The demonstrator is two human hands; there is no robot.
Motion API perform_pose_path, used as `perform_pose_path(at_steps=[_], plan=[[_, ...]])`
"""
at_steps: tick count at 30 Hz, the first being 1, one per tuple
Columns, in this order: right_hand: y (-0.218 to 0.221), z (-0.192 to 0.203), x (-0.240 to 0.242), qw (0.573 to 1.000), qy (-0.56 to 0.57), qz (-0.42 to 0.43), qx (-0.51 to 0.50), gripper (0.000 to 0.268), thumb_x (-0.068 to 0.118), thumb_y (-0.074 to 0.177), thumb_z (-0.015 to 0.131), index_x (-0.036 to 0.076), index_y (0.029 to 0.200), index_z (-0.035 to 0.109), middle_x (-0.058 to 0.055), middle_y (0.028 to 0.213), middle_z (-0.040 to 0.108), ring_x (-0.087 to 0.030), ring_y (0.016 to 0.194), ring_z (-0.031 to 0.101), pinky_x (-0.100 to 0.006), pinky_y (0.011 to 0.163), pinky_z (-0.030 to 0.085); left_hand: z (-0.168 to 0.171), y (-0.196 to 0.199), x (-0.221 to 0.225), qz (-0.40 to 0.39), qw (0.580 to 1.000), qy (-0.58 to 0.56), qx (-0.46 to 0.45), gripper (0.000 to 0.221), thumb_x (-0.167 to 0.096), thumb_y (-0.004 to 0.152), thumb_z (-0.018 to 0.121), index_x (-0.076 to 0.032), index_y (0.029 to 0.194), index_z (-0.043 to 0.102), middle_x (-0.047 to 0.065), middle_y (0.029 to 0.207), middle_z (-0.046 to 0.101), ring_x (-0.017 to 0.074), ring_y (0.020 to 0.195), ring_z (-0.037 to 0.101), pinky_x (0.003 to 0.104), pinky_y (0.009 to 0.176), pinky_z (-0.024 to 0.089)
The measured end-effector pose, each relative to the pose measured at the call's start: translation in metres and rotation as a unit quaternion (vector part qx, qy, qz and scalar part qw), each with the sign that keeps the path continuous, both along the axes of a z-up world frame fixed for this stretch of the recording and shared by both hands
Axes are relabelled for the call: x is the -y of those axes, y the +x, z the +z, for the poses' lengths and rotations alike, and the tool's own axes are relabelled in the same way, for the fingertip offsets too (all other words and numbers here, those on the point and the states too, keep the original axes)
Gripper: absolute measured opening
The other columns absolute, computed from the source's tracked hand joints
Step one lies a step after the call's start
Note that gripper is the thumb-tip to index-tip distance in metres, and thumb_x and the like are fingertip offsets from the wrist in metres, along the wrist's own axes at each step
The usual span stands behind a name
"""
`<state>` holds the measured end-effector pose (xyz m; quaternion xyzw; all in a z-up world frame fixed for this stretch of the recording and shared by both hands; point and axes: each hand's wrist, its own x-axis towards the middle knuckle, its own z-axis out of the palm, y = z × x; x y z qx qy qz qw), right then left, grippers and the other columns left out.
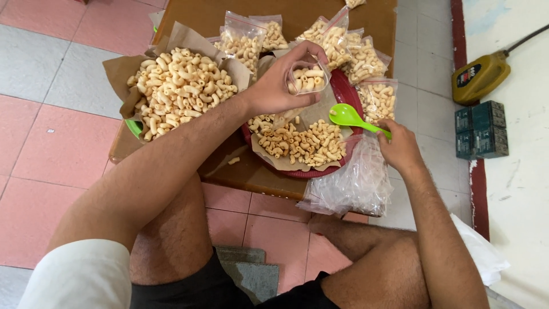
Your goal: The person scoops roasted cashews from a large plate using a small plastic cup and a green spoon, then places the cashews into small plastic zip-top bags and seals them.
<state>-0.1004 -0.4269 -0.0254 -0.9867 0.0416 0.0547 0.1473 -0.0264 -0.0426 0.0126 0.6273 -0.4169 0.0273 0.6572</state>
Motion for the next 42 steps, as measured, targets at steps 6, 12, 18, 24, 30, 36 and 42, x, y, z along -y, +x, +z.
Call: perform_pose_path(at_steps=[6,12,18,24,30,36,42], plan=[[-0.023,0.062,-0.087,0.992,0.104,0.031,0.065,0.06,0.017,0.102,0.067,0.017,0.159,0.049,-0.023,0.159,0.047,-0.04,0.147,0.043,-0.064,0.123,0.029,-0.001,-0.008,0.017,0.055,0.986,0.052,-0.149,0.067,-0.013,0.089,0.089,-0.031,0.138,0.047,0.014,0.15,0.062,0.0335,0.147,0.056,0.062,0.117,0.05],[-0.03,0.043,-0.156,0.897,0.428,0.113,-0.003,0.105,0.017,0.073,0.093,-0.004,0.157,0.033,-0.025,0.149,0.055,-0.036,0.144,0.056,-0.048,0.126,0.045,0.0,-0.04,0.066,-0.069,0.956,-0.129,-0.256,0.103,0.024,0.074,0.081,-0.019,0.155,0.035,0.021,0.13,0.053,0.0277,0.104,0.077,0.04,0.085,0.079],[0.002,-0.011,-0.119,0.862,0.477,0.16,0.06,0.078,0.002,0.086,0.08,-0.003,0.154,0.044,-0.023,0.136,0.065,-0.033,0.121,0.066,-0.048,0.104,0.057,0.024,-0.068,0.059,-0.026,0.978,-0.095,-0.183,0.097,0.002,0.085,0.086,-0.009,0.162,0.028,0.038,0.147,0.041,0.0606,0.14,0.049,0.077,0.117,0.045],[0.016,-0.041,-0.122,0.79,0.589,0.164,0.041,0.061,-0.009,0.091,0.079,0.001,0.144,0.052,-0.015,0.107,0.074,-0.022,0.082,0.075,-0.035,0.067,0.07,0.012,-0.032,0.035,-0.04,0.987,-0.077,-0.136,0.065,0.006,0.092,0.083,-0.005,0.15,0.056,0.029,0.141,0.067,0.0507,0.13,0.067,0.063,0.109,0.058],[0.002,-0.009,-0.155,0.785,0.606,0.127,0.005,0.06,-0.005,0.087,0.086,0.0,0.139,0.056,-0.012,0.1,0.077,-0.016,0.074,0.076,-0.032,0.056,0.071,0.01,-0.036,0.024,0.005,0.984,-0.073,-0.162,0.065,-0.009,0.088,0.096,-0.013,0.144,0.064,0.01,0.13,0.075,0.0217,0.111,0.068,0.04,0.1,0.061],[-0.006,-0.012,-0.165,0.798,0.594,0.091,-0.053,0.088,0.072,0.096,0.046,0.004,0.152,0.036,-0.028,0.096,0.076,-0.034,0.077,0.082,-0.037,0.044,0.065,0.015,-0.03,0.017,0.106,0.985,-0.015,-0.137,0.05,-0.021,0.08,0.101,-0.013,0.122,0.075,-0.004,0.12,0.073,0.0038,0.094,0.064,0.018,0.085,0.057],[-0.014,0.033,-0.191,0.864,0.496,0.0,-0.085,0.11,0.084,0.084,0.026,0.009,0.164,0.031,-0.027,0.155,0.058,-0.038,0.146,0.059,-0.047,0.114,0.058,0.005,-0.02,0.015,0.095,0.986,0.033,-0.135,0.055,-0.028,0.082,0.097,-0.01,0.125,0.068,0.004,0.114,0.075,0.0133,0.098,0.071,0.026,0.09,0.064]])
